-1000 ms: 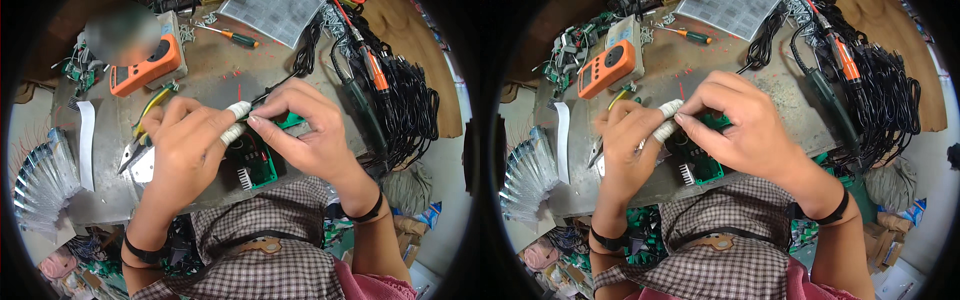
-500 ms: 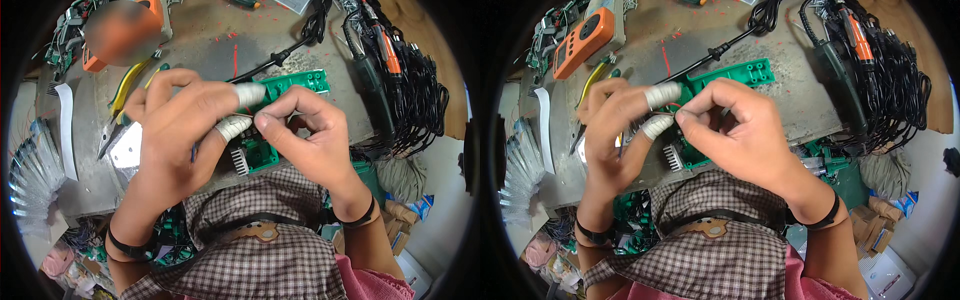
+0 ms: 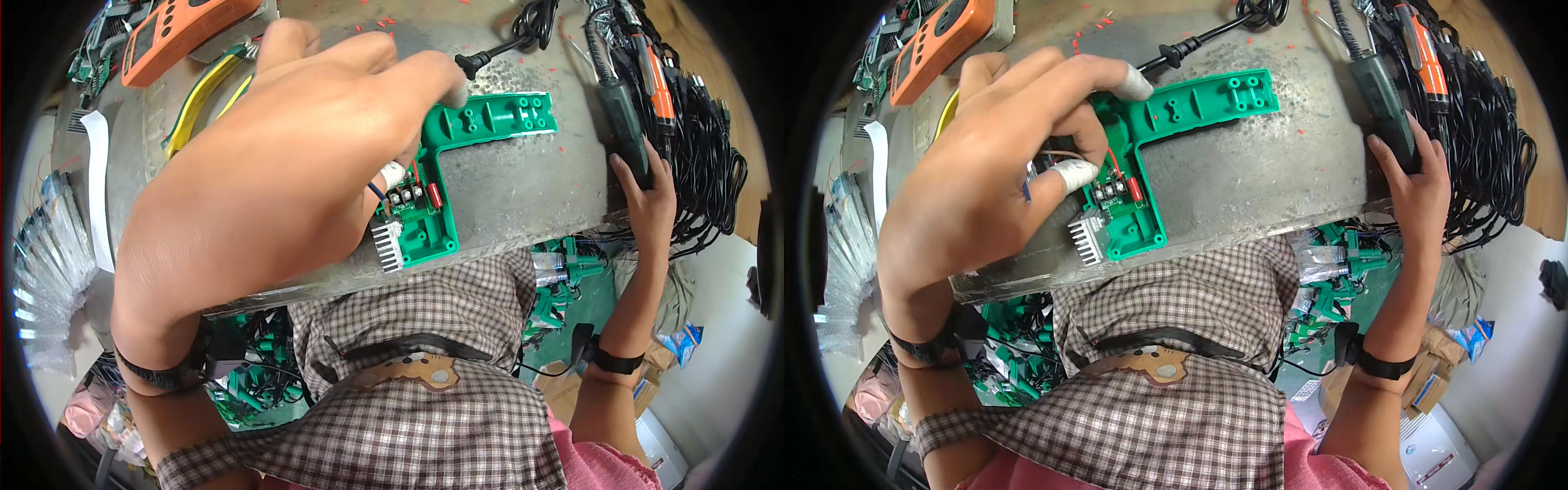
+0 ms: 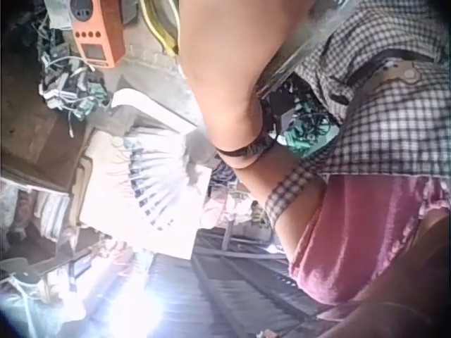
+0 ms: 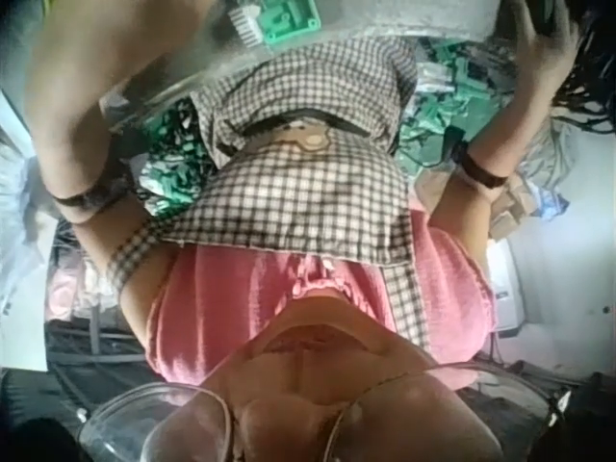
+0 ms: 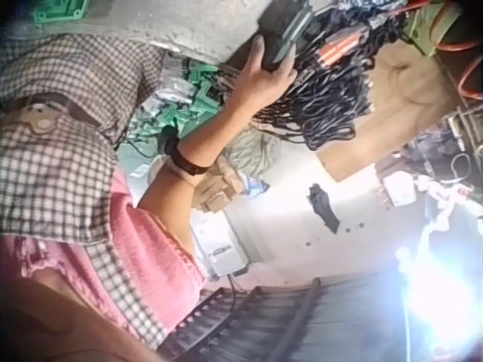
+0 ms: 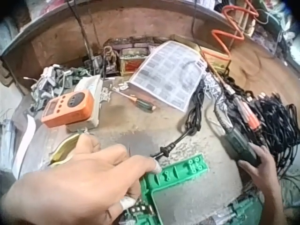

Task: Assembling the internal components and housing of a green handheld electronic device.

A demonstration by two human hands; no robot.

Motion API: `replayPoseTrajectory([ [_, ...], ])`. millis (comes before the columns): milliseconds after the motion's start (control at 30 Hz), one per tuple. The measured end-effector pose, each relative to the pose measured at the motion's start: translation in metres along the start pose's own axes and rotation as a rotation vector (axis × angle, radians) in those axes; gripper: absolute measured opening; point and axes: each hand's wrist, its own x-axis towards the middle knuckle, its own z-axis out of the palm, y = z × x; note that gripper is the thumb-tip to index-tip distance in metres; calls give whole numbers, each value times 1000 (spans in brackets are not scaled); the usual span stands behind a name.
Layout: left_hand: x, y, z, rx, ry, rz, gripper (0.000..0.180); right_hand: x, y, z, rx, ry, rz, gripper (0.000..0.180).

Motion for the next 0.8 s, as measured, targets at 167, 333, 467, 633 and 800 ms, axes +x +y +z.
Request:
replayPoseTrajectory([
  [167, 5, -19, 12, -34, 83, 168, 68, -3, -18, -42, 1037, -82, 296, 55],
  [333, 2, -23, 13, -138, 96, 196, 66, 14, -104, -40, 1855, -564, -79, 82],
  [467, 0, -24, 9, -78, -42, 118, 62, 18, -145, -44, 1959, -490, -201, 57],
  [633, 0, -33, 13, -178, -5, 171, 58, 18, -195, -34, 1803, -645, -436, 43],
  [800, 0, -31, 12, -141, -35, 144, 52, 3, -210, -29, 1779, -649, -557, 29],
])
